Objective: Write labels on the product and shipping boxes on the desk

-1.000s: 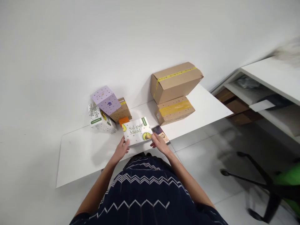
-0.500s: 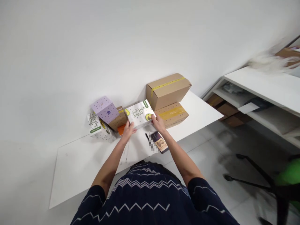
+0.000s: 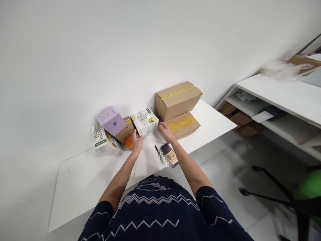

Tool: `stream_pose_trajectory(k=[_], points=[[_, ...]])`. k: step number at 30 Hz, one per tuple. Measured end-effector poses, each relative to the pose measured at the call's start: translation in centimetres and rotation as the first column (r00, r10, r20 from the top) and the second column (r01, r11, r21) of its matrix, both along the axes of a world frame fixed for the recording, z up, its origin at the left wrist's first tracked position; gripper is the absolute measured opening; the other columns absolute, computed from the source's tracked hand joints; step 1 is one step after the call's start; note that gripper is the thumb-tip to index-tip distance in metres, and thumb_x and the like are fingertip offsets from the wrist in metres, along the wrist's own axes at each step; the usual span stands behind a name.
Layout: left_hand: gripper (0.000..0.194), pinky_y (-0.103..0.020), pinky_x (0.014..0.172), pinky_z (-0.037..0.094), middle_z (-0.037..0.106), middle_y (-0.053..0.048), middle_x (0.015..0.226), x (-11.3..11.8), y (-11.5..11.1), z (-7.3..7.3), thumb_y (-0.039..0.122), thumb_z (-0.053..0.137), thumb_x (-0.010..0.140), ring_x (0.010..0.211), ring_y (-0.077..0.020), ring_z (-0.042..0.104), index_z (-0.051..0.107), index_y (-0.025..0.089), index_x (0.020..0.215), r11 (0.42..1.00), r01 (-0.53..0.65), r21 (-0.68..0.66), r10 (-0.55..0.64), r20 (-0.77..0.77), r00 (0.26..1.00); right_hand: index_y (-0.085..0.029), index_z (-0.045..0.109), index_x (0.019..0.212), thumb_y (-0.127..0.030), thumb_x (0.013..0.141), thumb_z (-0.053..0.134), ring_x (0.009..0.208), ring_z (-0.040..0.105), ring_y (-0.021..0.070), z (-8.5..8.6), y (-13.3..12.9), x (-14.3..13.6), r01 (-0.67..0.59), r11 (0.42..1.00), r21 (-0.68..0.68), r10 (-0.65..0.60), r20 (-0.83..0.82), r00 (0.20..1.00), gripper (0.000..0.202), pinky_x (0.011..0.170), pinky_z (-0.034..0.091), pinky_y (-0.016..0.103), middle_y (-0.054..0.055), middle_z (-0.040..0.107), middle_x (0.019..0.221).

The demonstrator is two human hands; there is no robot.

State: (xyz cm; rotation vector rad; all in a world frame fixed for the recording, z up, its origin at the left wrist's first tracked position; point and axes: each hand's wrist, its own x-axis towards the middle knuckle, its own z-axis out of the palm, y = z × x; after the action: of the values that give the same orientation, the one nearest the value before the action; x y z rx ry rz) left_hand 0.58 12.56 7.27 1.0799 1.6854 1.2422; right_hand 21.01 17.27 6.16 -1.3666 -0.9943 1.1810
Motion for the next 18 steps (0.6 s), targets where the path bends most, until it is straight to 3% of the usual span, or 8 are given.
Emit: stream_pose_trajectory(k=[3, 5, 8, 10, 12, 13, 16, 18], points=[[0.047, -0.034, 0.101, 0.048, 0.056, -0.012, 0.137, 0.0, -0.7, 0.4, 0.023, 0.064, 0.082, 0.117, -0.0212, 0.061, 0.061, 0.022, 0.129, 0.994, -0.004, 0.112, 0.011, -0.066, 0.998, -0.019, 0.063, 0.089, -0.053, 0.083, 0.055, 0.07, 0.063, 0.0177, 1.2, 0.4, 4.2, 0.219, 0.975, 0.031, -0.219, 0.011, 0.976, 0.035, 0.072, 0.054, 0.032, 0.003, 0.067, 0.078], [0.04, -0.033, 0.096, 0.05, 0.063, -0.011, 0.126, 0.4, -0.9, 1.1, 0.026, 0.062, 0.085, 0.109, -0.0198, 0.063, 0.065, 0.021, 0.124, 0.985, 0.067, 0.159, -0.057, -0.062, 0.996, -0.02, 0.06, 0.087, -0.051, 0.086, 0.052, 0.07, 0.061, 0.017, 2.8, 1.6, 8.1, 0.411, 0.906, 0.098, -0.418, 0.069, 0.906, 0.033, 0.072, 0.054, 0.031, 0.001, 0.063, 0.075], [0.036, -0.034, 0.09, 0.051, 0.069, -0.011, 0.116, 1.9, -0.4, 2.3, 0.031, 0.062, 0.086, 0.101, -0.0202, 0.065, 0.068, 0.019, 0.12, 0.967, 0.185, 0.174, -0.185, -0.019, 0.983, -0.019, 0.06, 0.099, -0.047, 0.088, 0.052, 0.094, 0.062, 0.0204, 5.7, 4.6, 14.0, 0.627, 0.749, 0.215, -0.662, 0.218, 0.717, 0.031, 0.089, 0.052, 0.038, 0.006, 0.065, 0.098], [0.038, -0.035, 0.092, 0.05, 0.07, -0.012, 0.118, 3.1, 0.5, 3.2, 0.033, 0.064, 0.086, 0.103, -0.0214, 0.065, 0.068, 0.018, 0.121, 0.957, 0.249, 0.148, -0.257, 0.035, 0.966, -0.015, 0.059, 0.112, -0.042, 0.085, 0.059, 0.116, 0.056, 0.0237, 7.5, 6.8, 17.0, 0.674, 0.679, 0.291, -0.733, 0.312, 0.604, 0.038, 0.102, 0.046, 0.041, 0.013, 0.06, 0.121], [0.045, -0.036, 0.1, 0.047, 0.068, -0.012, 0.128, 4.6, 1.8, 4.1, 0.032, 0.066, 0.085, 0.114, -0.0226, 0.063, 0.065, 0.018, 0.128, 0.943, 0.32, 0.093, -0.329, 0.121, 0.936, -0.013, 0.054, 0.125, -0.041, 0.082, 0.067, 0.125, 0.052, 0.0259, 9.1, 8.7, 19.0, 0.644, 0.71, 0.284, -0.701, 0.372, 0.609, 0.054, 0.104, 0.046, 0.041, 0.019, 0.052, 0.134], [0.051, -0.037, 0.105, 0.044, 0.064, -0.012, 0.135, 5.3, 2.6, 4.6, 0.031, 0.065, 0.084, 0.121, -0.0231, 0.06, 0.062, 0.019, 0.134, 0.932, 0.356, 0.063, -0.362, 0.167, 0.917, -0.013, 0.051, 0.129, -0.041, 0.081, 0.069, 0.122, 0.054, 0.0263, 9.7, 9.5, 19.6, 0.621, 0.747, 0.238, -0.66, 0.379, 0.649, 0.058, 0.1, 0.049, 0.041, 0.02, 0.05, 0.136], [0.066, -0.041, 0.113, 0.038, 0.049, -0.012, 0.153, 7.7, 5.5, 6.1, 0.027, 0.063, 0.083, 0.138, -0.0248, 0.049, 0.048, 0.023, 0.148, 0.906, 0.424, 0.003, -0.409, 0.266, 0.873, -0.016, 0.052, 0.122, -0.04, 0.082, 0.07, 0.091, 0.065, 0.0213, 10.8, 10.6, 20.2, 0.515, 0.857, 0.033, -0.499, 0.304, 0.811, 0.05, 0.072, 0.058, 0.037, 0.016, 0.057, 0.122], [0.074, -0.044, 0.116, 0.034, 0.037, -0.01, 0.161, 9.2, 7.1, 7.1, 0.027, 0.063, 0.082, 0.147, -0.0257, 0.037, 0.041, 0.027, 0.152, 0.885, 0.465, -0.02, -0.434, 0.328, 0.839, -0.018, 0.052, 0.109, -0.036, 0.081, 0.07, 0.07, 0.063, 0.0143, 11.0, 10.4, 20.0, 0.456, 0.889, -0.039, -0.438, 0.217, 0.873, 0.037, 0.058, 0.056, 0.031, 0.008, 0.06, 0.106]])
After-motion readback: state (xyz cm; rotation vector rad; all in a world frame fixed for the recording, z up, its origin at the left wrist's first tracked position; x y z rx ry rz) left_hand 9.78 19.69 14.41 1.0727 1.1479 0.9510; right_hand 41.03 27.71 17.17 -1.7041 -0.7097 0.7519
